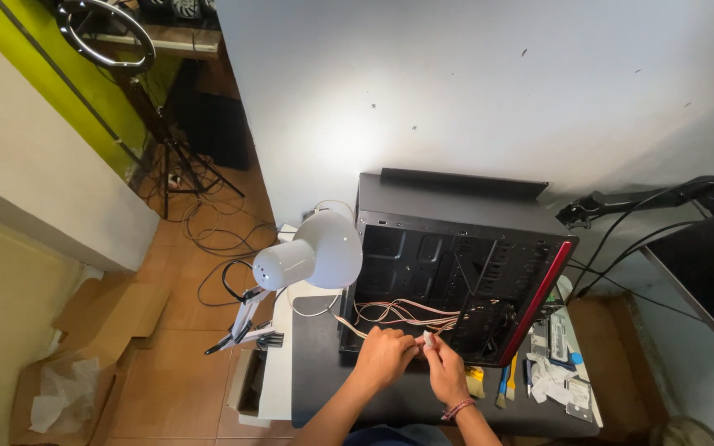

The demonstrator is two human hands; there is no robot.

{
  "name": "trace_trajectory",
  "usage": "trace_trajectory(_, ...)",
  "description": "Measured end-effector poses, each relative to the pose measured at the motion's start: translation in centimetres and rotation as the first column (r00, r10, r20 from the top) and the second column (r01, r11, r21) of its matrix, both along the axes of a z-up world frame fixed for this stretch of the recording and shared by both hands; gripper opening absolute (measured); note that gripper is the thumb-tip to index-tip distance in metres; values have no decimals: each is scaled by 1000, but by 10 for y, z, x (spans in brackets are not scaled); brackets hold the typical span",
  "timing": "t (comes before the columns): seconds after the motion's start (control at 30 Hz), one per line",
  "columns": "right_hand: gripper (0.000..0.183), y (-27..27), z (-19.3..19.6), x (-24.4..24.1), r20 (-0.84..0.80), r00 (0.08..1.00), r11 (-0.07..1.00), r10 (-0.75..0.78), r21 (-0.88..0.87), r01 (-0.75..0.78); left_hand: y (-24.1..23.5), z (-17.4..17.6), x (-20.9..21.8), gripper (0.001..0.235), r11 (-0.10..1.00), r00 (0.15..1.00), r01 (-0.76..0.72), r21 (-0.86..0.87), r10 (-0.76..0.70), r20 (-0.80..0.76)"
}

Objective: The person works inside an open desktop computer case on a desk, routing and bundling the front-panel cables and securing them with zip ties. They pull the cable bundle through the case, tighten ties, and use a utility knife to trim the excess tie ends.

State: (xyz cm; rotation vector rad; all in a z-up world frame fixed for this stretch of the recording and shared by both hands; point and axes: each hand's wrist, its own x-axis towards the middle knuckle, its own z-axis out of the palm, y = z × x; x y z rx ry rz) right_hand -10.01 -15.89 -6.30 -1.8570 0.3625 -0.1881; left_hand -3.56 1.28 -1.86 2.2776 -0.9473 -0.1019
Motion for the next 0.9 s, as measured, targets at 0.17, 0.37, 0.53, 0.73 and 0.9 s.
trace_trajectory(0.17, 23, -9, 17, -7, -131, 990, 969, 54, -231, -83, 4, 15, -2, 16, 977, 931, -39, -208, 111, 348)
trace_trajectory(0.37, 24, -39, -19, -9, -78, 997, 999, -1, -38, -2, -11, 21, -6, 26, 935, 878, -174, -310, 289, 380)
trace_trajectory(0.53, 21, -52, -32, -16, -46, 998, 987, -40, 152, 47, -48, -5, -16, 31, 844, 870, -461, -273, 370, -325)
trace_trajectory(0.73, 23, -66, -9, -32, -48, 998, 977, 37, 213, -25, -94, -9, -21, 28, 659, 810, -463, -593, 43, -585)
trace_trajectory(0.9, 23, -104, 46, -28, 206, 978, 997, 39, 61, -53, -128, -9, -20, 27, 711, 714, -526, -467, 72, -696)
